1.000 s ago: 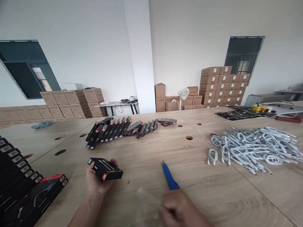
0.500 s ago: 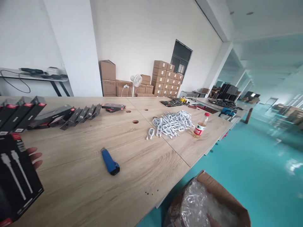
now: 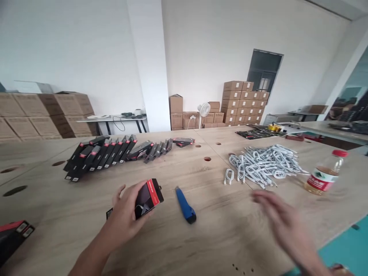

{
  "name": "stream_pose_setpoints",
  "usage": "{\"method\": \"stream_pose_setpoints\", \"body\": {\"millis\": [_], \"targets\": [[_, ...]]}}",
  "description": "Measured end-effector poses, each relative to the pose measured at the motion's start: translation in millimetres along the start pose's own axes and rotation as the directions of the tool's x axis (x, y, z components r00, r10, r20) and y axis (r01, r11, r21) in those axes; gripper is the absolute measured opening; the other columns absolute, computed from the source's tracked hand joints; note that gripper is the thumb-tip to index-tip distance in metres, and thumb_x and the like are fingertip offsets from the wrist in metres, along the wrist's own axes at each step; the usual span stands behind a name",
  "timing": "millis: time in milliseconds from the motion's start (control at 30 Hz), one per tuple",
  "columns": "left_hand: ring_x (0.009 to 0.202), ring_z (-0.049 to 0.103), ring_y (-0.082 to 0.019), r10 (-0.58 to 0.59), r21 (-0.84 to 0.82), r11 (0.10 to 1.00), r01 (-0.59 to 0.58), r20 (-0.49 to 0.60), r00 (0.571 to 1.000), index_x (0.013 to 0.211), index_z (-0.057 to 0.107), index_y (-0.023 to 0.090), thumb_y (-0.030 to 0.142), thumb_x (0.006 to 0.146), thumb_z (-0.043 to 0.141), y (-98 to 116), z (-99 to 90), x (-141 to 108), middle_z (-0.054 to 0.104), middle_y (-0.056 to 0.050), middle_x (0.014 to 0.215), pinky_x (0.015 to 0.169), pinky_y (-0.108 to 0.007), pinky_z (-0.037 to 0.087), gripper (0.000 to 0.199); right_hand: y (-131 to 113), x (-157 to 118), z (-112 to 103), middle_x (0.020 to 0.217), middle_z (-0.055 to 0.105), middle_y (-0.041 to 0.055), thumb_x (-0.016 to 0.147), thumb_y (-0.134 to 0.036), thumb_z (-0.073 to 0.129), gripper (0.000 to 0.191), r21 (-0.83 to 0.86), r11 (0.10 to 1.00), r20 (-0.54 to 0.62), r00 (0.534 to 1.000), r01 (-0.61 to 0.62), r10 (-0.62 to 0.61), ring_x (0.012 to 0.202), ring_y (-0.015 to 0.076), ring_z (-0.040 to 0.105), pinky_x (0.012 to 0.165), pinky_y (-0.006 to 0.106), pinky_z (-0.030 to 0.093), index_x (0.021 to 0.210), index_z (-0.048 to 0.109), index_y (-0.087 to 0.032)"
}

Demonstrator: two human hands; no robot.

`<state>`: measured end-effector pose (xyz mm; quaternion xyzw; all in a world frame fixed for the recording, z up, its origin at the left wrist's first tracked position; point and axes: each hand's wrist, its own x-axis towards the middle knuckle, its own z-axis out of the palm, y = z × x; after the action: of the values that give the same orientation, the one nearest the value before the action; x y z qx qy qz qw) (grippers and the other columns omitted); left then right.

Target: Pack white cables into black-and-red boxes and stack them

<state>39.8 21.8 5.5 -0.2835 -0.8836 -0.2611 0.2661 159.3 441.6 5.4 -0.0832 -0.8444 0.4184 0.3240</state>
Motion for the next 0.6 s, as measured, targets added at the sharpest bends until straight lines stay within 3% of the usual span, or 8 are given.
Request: {"method": "stream_pose_setpoints", "body": {"millis": [33, 67, 133, 200, 267, 333, 433, 600], "targets": [[0.122, 0.060, -0.033, 0.010, 0.018, 1.000, -0.011, 0.003, 1.000, 0.143, 0.043, 0.028, 0.035, 0.080, 0.072, -1.1, -0.9, -1.8, 0.066, -0.012, 0.131, 0.120, -0.051, 0.006, 0.070, -25.9, 4.5, 33.5, 0.112, 0.076, 0.0141, 0.088, -0.059, 0.058, 0.041, 0.117, 0.993, 0.174, 0.984, -0.002, -0.019, 0.102, 0.0320, 0.071, 0.086, 0.047, 0.056, 0.111, 0.073, -0.029], [0.120, 0.060, -0.033, 0.020, 0.020, 1.000, -0.020, 0.002, 1.000, 0.143, 0.043, 0.028, 0.034, 0.079, 0.072, -2.1, -1.8, -3.3, 0.066, -0.012, 0.130, 0.121, -0.051, 0.005, 0.070, -51.9, 7.1, 68.4, 0.121, 0.073, 0.0134, 0.091, -0.057, 0.055, 0.048, 0.214, 0.977, 0.361, 0.930, -0.007, -0.073, 0.110, 0.0309, 0.069, 0.091, 0.047, 0.056, 0.128, 0.066, -0.028], [0.120, 0.060, -0.033, 0.025, -0.006, 1.000, -0.025, -0.001, 1.000, 0.140, 0.046, 0.029, 0.030, 0.076, 0.074, -4.6, -3.1, -5.8, 0.067, -0.010, 0.128, 0.121, -0.051, 0.003, 0.070, -97.8, 8.2, 137.1, 0.130, 0.070, 0.0123, 0.091, -0.051, 0.060, 0.061, 0.362, 0.932, 0.583, 0.781, -0.003, -0.224, 0.114, 0.0281, 0.067, 0.096, 0.045, 0.054, 0.145, 0.052, -0.025], [0.121, 0.060, -0.033, -0.002, -0.035, 0.999, 0.001, -0.019, 1.000, 0.138, 0.049, 0.029, 0.027, 0.075, 0.074, -8.4, -3.7, -8.2, 0.068, -0.010, 0.127, 0.121, -0.051, 0.003, 0.068, -129.9, 3.8, 195.3, 0.124, 0.073, 0.0091, 0.089, -0.042, 0.064, 0.057, 0.487, 0.873, 0.652, 0.674, -0.022, -0.347, 0.104, 0.0251, 0.070, 0.093, 0.041, 0.055, 0.143, 0.054, -0.025], [0.122, 0.060, -0.034, -0.056, -0.031, 0.998, 0.054, -0.063, 0.996, 0.135, 0.052, 0.027, 0.026, 0.073, 0.075, -12.3, -3.7, -10.3, 0.069, -0.011, 0.127, 0.122, -0.052, 0.004, 0.066, -146.0, -6.4, 235.2, 0.118, 0.075, 0.0068, 0.090, -0.036, 0.062, 0.047, 0.534, 0.845, 0.631, 0.674, -0.017, -0.385, 0.102, 0.0240, 0.070, 0.091, 0.038, 0.055, 0.136, 0.059, -0.024], [0.124, 0.059, -0.035, -0.109, -0.006, 0.994, 0.109, -0.088, 0.990, 0.133, 0.055, 0.026, 0.024, 0.069, 0.076, -14.1, -3.4, -11.9, 0.068, -0.013, 0.128, 0.122, -0.053, 0.004, 0.067, -147.9, -19.6, 255.9, 0.118, 0.074, 0.0070, 0.091, -0.032, 0.061, 0.044, 0.584, 0.812, 0.588, 0.702, -0.024, -0.402, 0.104, 0.0245, 0.068, 0.092, 0.037, 0.054, 0.134, 0.060, -0.023], [0.122, 0.060, -0.035, -0.138, -0.010, 0.990, 0.137, -0.032, 0.990, 0.127, 0.060, 0.027, 0.021, 0.067, 0.074, -10.4, -2.9, -12.2, 0.069, -0.012, 0.126, 0.122, -0.054, 0.005, 0.061, -136.5, -33.1, 260.4, 0.123, 0.072, 0.0077, 0.092, -0.029, 0.058, 0.042, 0.660, 0.745, 0.557, 0.729, -0.099, -0.397, 0.111, 0.0252, 0.066, 0.098, 0.038, 0.051, 0.133, 0.061, -0.022], [0.115, 0.063, -0.030, -0.084, 0.109, 0.991, 0.075, 0.086, 0.993, 0.129, 0.055, 0.025, 0.021, 0.070, 0.070, 0.1, -4.9, -10.4, 0.070, -0.008, 0.122, 0.122, -0.056, 0.010, 0.061, -127.1, -27.6, 246.8, 0.114, 0.075, 0.0031, 0.087, -0.016, 0.048, 0.042, 0.676, 0.662, 0.667, 0.650, -0.324, -0.364, 0.107, 0.0234, 0.068, 0.095, 0.037, 0.053, 0.121, 0.071, -0.025]]}}
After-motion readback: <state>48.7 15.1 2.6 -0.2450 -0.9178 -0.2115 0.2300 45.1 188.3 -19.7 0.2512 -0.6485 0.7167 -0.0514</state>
